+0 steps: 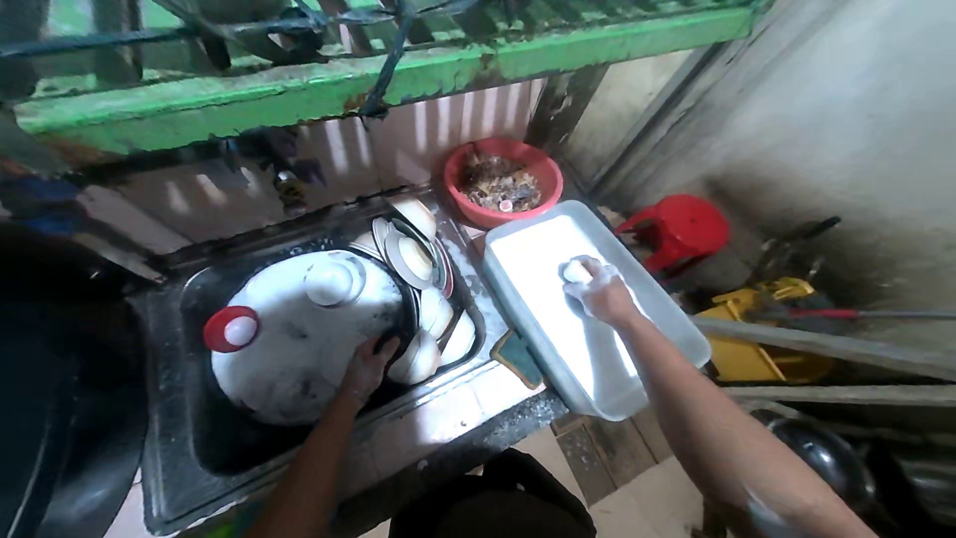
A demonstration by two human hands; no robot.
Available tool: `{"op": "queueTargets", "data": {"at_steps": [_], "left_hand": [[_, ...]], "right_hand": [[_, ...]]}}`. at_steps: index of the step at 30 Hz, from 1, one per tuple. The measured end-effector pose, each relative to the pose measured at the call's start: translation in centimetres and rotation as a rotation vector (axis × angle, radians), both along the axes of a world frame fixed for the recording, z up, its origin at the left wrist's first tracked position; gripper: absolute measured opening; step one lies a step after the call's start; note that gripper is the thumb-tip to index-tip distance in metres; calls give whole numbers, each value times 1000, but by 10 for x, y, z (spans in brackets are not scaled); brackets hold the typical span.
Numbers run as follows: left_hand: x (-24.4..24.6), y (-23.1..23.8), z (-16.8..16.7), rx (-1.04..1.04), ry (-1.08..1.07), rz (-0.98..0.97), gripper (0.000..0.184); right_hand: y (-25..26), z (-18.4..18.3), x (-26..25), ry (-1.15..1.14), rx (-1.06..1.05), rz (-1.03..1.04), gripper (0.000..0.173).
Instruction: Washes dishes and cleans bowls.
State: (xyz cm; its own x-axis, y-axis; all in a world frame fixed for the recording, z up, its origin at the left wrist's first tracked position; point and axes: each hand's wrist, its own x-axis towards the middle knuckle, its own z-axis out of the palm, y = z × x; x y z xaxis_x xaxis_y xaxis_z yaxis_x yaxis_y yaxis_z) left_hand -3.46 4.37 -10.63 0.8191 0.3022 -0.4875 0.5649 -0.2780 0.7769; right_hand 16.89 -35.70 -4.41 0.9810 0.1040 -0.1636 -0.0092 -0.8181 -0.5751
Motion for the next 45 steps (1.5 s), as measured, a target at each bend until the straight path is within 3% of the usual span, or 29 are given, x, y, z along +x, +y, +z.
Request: {"op": "queueTargets", "data": {"at_steps": [5,9,12,15,17,21,24,27,30,33,34,36,39,42,45], "left_hand": [[0,-2,19,7,-128,140,36],[-4,-12,43,-122,-221,241,35],[-1,-26,39,-177,-323,230,31],[2,-43,37,-198,-323,201,30],[3,-52,34,-233,-329,183,31],[0,-63,32,-336,-375,182,38],[0,-70,35,-409,-427,182,48],[14,-89,52,-397,-426,107,54],[32,-116,79,-374,-407,42,54],[50,-140,85,-510,-612,159,31],[51,-137,82,-508,-659,133,36],[43,-123,84,-335,-571,1,54],[34,-116,86,-284,-535,36,65],[25,-117,89,-419,-544,126,58],[18,-111,86,-449,-539,155,55]], "right_hand": [[-6,16,-11,-75,-168,-119,67],[-15,18,-41,120,-314,84,91],[-18,-14,-51,180,-437,188,84],[-9,-15,-48,220,-450,177,65],[-17,-18,-44,193,-262,155,49],[-34,-10,-47,204,333,-110,41],[-35,10,-56,263,707,-331,48],[7,48,-66,237,921,-291,48],[89,73,-82,146,814,59,55],[165,83,-97,-86,218,289,54],[177,86,-92,-74,103,263,49],[188,86,-72,25,61,157,46],[204,89,-76,37,25,148,43],[221,94,-93,-66,-137,304,46],[220,85,-72,56,21,194,42]]}}
